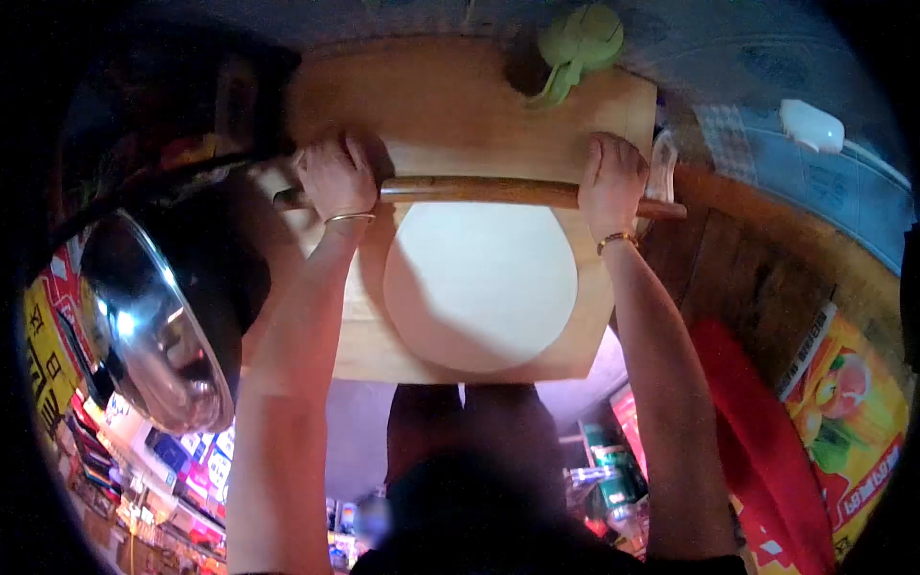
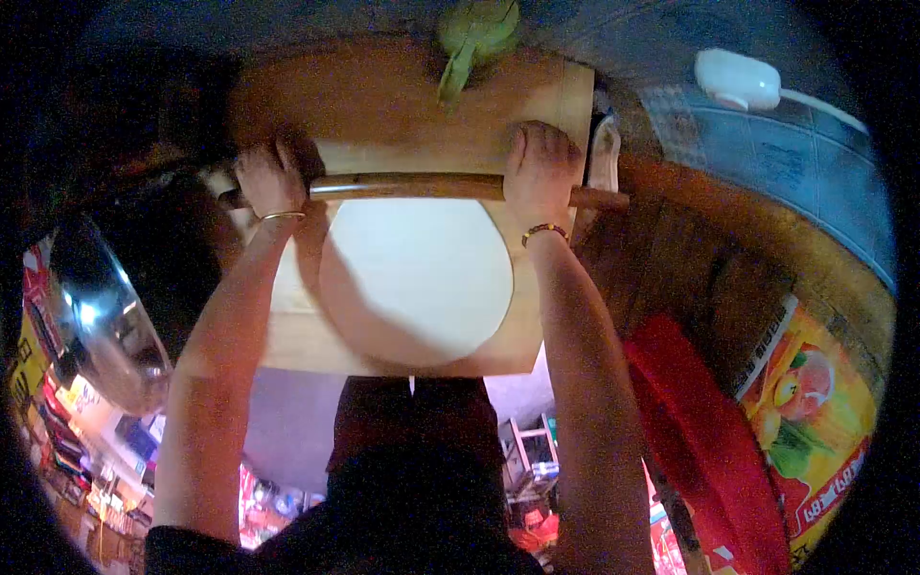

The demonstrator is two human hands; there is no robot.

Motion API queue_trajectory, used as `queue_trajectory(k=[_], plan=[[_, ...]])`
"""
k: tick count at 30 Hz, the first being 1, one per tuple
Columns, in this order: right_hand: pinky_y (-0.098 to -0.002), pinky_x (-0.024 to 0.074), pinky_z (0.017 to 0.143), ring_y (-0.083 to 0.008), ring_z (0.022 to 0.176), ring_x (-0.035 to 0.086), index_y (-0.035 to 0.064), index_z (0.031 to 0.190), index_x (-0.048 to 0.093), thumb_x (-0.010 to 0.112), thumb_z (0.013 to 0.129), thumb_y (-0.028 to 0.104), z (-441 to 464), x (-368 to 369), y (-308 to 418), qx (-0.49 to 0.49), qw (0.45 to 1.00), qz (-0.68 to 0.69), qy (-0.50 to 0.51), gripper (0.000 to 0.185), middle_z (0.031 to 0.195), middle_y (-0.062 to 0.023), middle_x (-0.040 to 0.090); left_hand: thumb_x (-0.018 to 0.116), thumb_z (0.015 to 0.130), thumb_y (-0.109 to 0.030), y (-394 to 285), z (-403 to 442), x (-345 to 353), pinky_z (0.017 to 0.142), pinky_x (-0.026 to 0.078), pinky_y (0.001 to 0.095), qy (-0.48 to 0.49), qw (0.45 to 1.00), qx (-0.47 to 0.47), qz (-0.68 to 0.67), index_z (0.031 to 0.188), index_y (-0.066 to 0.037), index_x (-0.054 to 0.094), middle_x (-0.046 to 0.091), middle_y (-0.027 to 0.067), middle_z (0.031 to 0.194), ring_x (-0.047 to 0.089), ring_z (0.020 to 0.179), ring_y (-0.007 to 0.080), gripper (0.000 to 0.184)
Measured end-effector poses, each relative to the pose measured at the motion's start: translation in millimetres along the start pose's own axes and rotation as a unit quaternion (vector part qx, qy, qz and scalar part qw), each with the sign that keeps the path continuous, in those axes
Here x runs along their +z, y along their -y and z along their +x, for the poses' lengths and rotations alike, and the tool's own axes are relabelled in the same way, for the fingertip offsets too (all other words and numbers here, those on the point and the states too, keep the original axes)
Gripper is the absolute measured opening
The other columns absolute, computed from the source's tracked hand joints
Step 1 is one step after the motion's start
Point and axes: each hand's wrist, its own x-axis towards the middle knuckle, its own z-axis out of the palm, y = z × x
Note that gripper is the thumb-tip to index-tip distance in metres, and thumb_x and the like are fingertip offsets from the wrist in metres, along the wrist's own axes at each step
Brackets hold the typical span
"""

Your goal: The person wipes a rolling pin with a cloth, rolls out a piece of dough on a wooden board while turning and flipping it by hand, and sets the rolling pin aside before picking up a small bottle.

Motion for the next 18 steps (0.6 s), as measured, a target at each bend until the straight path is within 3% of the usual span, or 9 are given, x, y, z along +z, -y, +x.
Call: queue_trajectory(k=[2,4,6,8,13,15,16,17,18], plan=[[-0.0463,0.0294,0.098,-0.0289,0.109,0.048,0.0061,0.100,0.060,0.044,0.088,0.015,-12.9,-5.3,9.5,0.005,0.998,0.016,-0.054,0.022,0.105,-0.0096,0.059,0.036,0.092,-0.027,0.0,-44.1,-27.3,0.097,0.031,0.0477,0.031,0.998,-0.020,-0.042,0.103,-0.008,0.061,0.062,0.0114,0.104,0.054,0.101,0.0283,0.033],[-0.0457,0.0357,0.093,-0.0317,0.107,0.052,0.0057,0.107,0.059,0.043,0.088,0.015,-72.4,-11.9,13.0,-0.060,0.990,-0.017,-0.126,0.026,0.109,-0.0120,0.060,0.033,0.091,-0.025,9.3,-97.8,-35.7,0.104,0.016,0.0549,0.013,0.998,-0.020,-0.066,0.114,-0.010,0.057,0.054,0.0042,0.125,0.048,0.117,0.0213,0.036],[-0.0438,0.0321,0.097,-0.0299,0.109,0.050,0.0042,0.110,0.058,0.044,0.087,0.015,-74.9,-10.3,10.8,-0.053,0.993,-0.017,-0.106,0.029,0.109,-0.0116,0.060,0.034,0.092,-0.024,4.8,-101.7,-43.1,0.105,0.017,0.0517,-0.019,0.997,-0.018,-0.077,0.115,-0.011,0.057,0.055,0.0040,0.125,0.048,0.116,0.0215,0.035],[-0.0419,0.0285,0.101,-0.0281,0.111,0.049,0.0027,0.113,0.057,0.046,0.085,0.015,-53.9,-6.3,9.1,-0.049,0.994,-0.014,-0.094,0.033,0.110,-0.0111,0.060,0.037,0.092,-0.022,1.0,-66.8,-29.1,0.104,0.021,0.0491,0.043,0.993,-0.036,-0.108,0.116,-0.012,0.056,0.056,0.0050,0.124,0.049,0.114,0.0227,0.032],[-0.0419,0.0358,0.098,-0.0291,0.112,0.050,0.0003,0.100,0.062,0.046,0.087,0.018,18.3,-2.2,1.8,-0.045,0.998,0.042,-0.007,0.027,0.109,-0.0139,0.061,0.042,0.092,-0.027,-5.7,4.6,-6.1,0.098,0.032,0.0459,0.022,1.000,0.011,-0.015,0.115,-0.010,0.057,0.060,0.0133,0.113,0.054,0.107,0.0271,0.032],[-0.0426,0.0384,0.095,-0.0296,0.109,0.052,-0.0007,0.098,0.062,0.045,0.089,0.019,41.9,6.2,-3.2,-0.015,0.999,0.028,0.015,0.028,0.108,-0.0155,0.061,0.043,0.093,-0.029,-14.6,11.9,-16.9,0.094,0.037,0.0463,0.159,0.985,-0.072,0.003,0.118,-0.009,0.055,0.061,0.0176,0.109,0.057,0.101,0.0323,0.035],[-0.0434,0.0410,0.092,-0.0300,0.105,0.054,-0.0016,0.096,0.062,0.044,0.090,0.020,53.9,6.1,-3.1,0.009,0.999,0.022,0.045,0.029,0.107,-0.0171,0.061,0.043,0.093,-0.029,-8.1,10.1,-8.9,0.094,0.037,0.0463,0.153,0.985,-0.081,0.009,0.118,-0.009,0.055,0.061,0.0176,0.109,0.057,0.101,0.0323,0.035],[-0.0437,0.0441,0.080,-0.0371,0.091,0.055,-0.0010,0.095,0.058,0.047,0.093,0.020,78.3,-1.9,0.3,-0.095,0.984,0.108,-0.107,0.024,0.096,-0.0170,0.059,0.045,0.093,-0.029,0.5,27.9,15.2,0.092,0.039,0.0456,0.185,0.974,-0.114,-0.060,0.117,-0.008,0.056,0.061,0.0191,0.108,0.058,0.099,0.0346,0.035],[-0.0437,0.0441,0.080,-0.0371,0.091,0.055,-0.0010,0.095,0.058,0.047,0.093,0.020,75.4,-16.6,1.7,-0.100,0.980,0.105,-0.135,0.024,0.096,-0.0170,0.059,0.047,0.092,-0.027,-2.5,27.1,2.6,0.090,0.041,0.0442,0.064,0.981,-0.068,-0.167,0.115,-0.005,0.057,0.061,0.0200,0.106,0.057,0.098,0.0361,0.033]])
